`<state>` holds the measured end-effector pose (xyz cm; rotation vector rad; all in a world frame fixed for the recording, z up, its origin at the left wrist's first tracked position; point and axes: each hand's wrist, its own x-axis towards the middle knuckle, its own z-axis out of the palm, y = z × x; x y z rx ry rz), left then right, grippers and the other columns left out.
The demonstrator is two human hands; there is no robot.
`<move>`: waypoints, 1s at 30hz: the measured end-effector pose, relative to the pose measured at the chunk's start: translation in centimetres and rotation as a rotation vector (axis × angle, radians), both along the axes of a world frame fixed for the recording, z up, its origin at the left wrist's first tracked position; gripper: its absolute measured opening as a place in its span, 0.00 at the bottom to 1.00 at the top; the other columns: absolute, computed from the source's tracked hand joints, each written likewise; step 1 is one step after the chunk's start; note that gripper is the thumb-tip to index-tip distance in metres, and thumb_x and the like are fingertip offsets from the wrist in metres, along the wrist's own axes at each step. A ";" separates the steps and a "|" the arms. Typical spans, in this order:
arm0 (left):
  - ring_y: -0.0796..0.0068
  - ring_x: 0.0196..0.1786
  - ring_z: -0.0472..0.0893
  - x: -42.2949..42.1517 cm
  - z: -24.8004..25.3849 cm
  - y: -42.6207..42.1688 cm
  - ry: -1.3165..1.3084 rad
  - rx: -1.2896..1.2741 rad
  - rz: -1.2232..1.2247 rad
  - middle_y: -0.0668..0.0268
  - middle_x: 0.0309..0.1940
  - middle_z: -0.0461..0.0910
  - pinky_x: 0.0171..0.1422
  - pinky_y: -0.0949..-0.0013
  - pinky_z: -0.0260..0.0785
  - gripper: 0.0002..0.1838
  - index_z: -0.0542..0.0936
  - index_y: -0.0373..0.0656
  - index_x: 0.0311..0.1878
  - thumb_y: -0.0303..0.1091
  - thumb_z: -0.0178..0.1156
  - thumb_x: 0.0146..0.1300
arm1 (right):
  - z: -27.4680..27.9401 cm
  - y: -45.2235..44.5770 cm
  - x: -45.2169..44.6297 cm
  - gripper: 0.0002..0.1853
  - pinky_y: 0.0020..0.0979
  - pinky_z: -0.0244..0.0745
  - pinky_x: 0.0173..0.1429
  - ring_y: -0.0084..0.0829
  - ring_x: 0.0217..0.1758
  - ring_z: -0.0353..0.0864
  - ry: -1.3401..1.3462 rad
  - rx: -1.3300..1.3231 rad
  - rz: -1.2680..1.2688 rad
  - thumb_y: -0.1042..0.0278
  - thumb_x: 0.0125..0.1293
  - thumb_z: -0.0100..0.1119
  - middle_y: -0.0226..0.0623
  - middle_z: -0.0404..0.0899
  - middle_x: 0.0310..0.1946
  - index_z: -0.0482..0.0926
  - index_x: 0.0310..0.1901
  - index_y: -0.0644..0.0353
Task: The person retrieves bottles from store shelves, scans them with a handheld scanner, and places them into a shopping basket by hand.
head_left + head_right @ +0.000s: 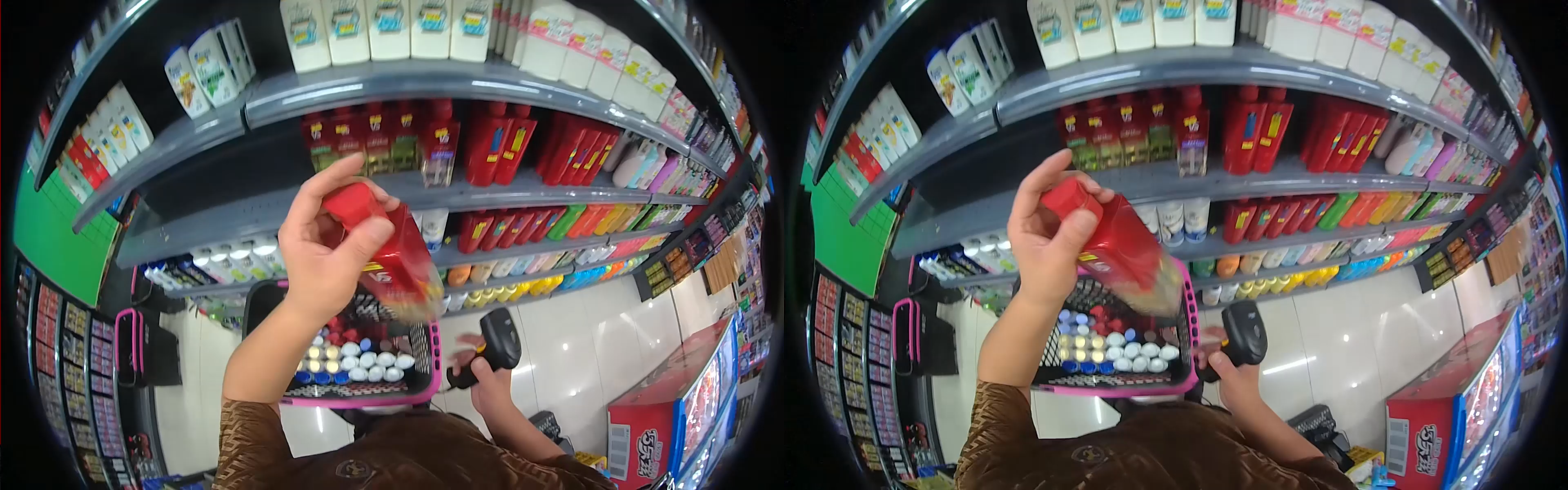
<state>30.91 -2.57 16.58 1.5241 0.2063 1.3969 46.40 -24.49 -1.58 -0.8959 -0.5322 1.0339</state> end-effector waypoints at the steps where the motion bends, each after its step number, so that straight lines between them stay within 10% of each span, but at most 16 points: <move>1: 0.66 0.56 0.84 -0.5 -1.1 -0.8 -0.044 -0.257 -0.101 0.59 0.52 0.80 0.63 0.60 0.80 0.31 0.69 0.38 0.72 0.28 0.68 0.67 | 0.3 0.5 -0.3 0.30 0.37 0.80 0.44 0.39 0.48 0.85 -0.026 0.056 0.015 0.51 0.63 0.76 0.52 0.72 0.65 0.69 0.57 0.54; 2: 0.67 0.56 0.83 -0.7 -2.3 -1.7 -0.091 -0.459 -0.177 0.59 0.54 0.80 0.63 0.61 0.81 0.27 0.70 0.41 0.72 0.30 0.65 0.72 | 0.3 0.6 -0.4 0.47 0.30 0.82 0.49 0.39 0.57 0.83 -0.009 0.066 0.047 0.43 0.59 0.77 0.53 0.72 0.69 0.64 0.72 0.62; 5: 0.69 0.55 0.83 -1.4 -4.4 -3.8 -0.093 -0.843 -0.153 0.60 0.55 0.80 0.62 0.60 0.81 0.27 0.70 0.43 0.72 0.32 0.65 0.72 | 0.7 0.9 -1.6 0.39 0.39 0.81 0.56 0.43 0.56 0.84 0.038 0.064 0.112 0.41 0.56 0.80 0.51 0.70 0.67 0.68 0.59 0.51; 12: 0.71 0.54 0.84 -1.0 -7.3 -4.3 -0.110 -0.858 0.027 0.59 0.52 0.83 0.63 0.64 0.78 0.31 0.66 0.40 0.74 0.32 0.66 0.72 | -2.8 0.0 -2.0 0.41 0.35 0.83 0.56 0.32 0.56 0.83 0.110 -0.330 0.223 0.80 0.53 0.76 0.37 0.80 0.55 0.68 0.69 0.61; 15: 0.67 0.54 0.85 -3.3 -7.6 -1.4 0.021 -0.895 -0.351 0.55 0.49 0.85 0.61 0.63 0.78 0.25 0.77 0.36 0.64 0.48 0.60 0.76 | -2.3 -0.3 -2.5 0.40 0.36 0.83 0.55 0.32 0.54 0.84 0.162 -0.194 0.179 0.81 0.54 0.76 0.37 0.80 0.56 0.68 0.69 0.61; 23: 0.72 0.35 0.82 -3.1 -9.3 -0.3 0.001 -0.791 -0.352 0.69 0.28 0.77 0.62 0.52 0.79 0.11 0.77 0.44 0.42 0.41 0.55 0.79 | -2.6 -0.8 -5.2 0.35 0.35 0.76 0.67 0.29 0.62 0.79 -0.026 -0.200 0.210 0.78 0.60 0.74 0.36 0.78 0.60 0.68 0.68 0.63; 30: 0.76 0.34 0.80 -4.8 -11.5 0.3 -0.071 -0.880 -0.309 0.69 0.28 0.77 0.58 0.57 0.81 0.11 0.79 0.41 0.43 0.38 0.56 0.79 | -2.5 -1.3 -8.1 0.33 0.34 0.76 0.66 0.28 0.61 0.79 -0.002 -0.322 0.154 0.78 0.60 0.74 0.36 0.78 0.59 0.70 0.66 0.63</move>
